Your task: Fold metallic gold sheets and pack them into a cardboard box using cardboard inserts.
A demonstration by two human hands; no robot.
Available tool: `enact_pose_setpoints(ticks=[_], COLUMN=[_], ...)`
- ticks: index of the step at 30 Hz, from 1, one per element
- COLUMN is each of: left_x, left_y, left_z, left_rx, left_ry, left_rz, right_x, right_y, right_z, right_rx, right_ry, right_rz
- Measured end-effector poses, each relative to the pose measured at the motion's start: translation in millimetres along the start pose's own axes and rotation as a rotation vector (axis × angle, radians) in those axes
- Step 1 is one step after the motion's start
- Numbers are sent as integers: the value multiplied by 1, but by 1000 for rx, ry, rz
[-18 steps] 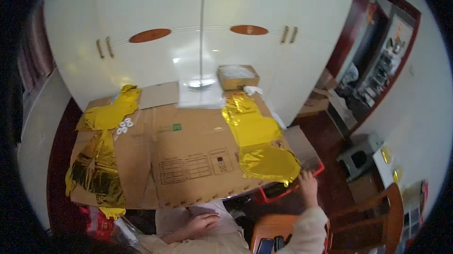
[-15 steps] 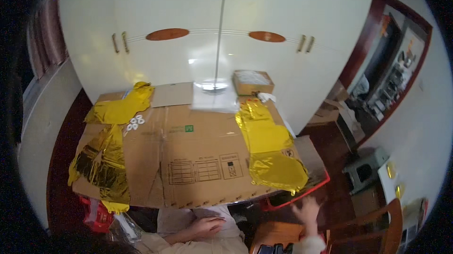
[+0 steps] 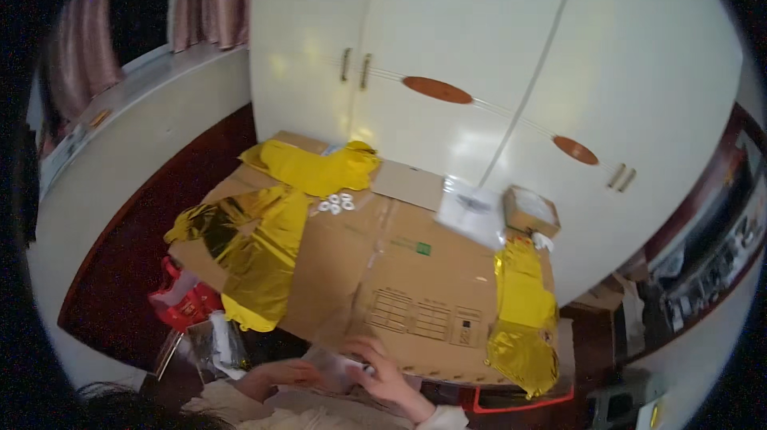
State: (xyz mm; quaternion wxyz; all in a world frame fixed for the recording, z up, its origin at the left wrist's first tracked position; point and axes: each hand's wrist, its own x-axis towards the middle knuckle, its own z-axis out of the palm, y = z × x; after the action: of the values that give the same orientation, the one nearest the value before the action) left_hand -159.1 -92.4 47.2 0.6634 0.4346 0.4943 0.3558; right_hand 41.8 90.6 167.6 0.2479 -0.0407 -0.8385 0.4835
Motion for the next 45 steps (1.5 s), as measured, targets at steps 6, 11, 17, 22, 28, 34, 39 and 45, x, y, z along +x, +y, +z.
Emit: enact_pose_setpoints(ticks=[6, 11, 17, 22, 28, 34, 39, 45], left_x=[-153, -234, -215, -176, -120, -93, -147, -205], left_y=[-162, -311, -218, 35, 119, 108, 91, 84], left_z=[-84, -110, -155, -148, -176, -233, -286, -334], left_rx=[-458, 1247, 841, 850, 1069, 365, 149, -401], left_ry=[1144, 1309, 1444, 1604, 1146, 1431, 1756, 1803], left_rz=[-142, -897, -725, 317, 471, 609, 545, 766], right_x=[141, 190, 194, 221, 270, 268, 258, 254], right_y=[35, 71, 82, 77, 31, 77, 113, 114], right_z=[48, 97, 112, 98, 110, 110, 112, 111], right_rx=[-320, -649, -630, -614, -557, -400, -875, -806], right_ry=[-365, -381, -271, -161, 19, 243, -240, -189], right_rz=[-144, -344, -283, -271, -520, -335, -99, -83])
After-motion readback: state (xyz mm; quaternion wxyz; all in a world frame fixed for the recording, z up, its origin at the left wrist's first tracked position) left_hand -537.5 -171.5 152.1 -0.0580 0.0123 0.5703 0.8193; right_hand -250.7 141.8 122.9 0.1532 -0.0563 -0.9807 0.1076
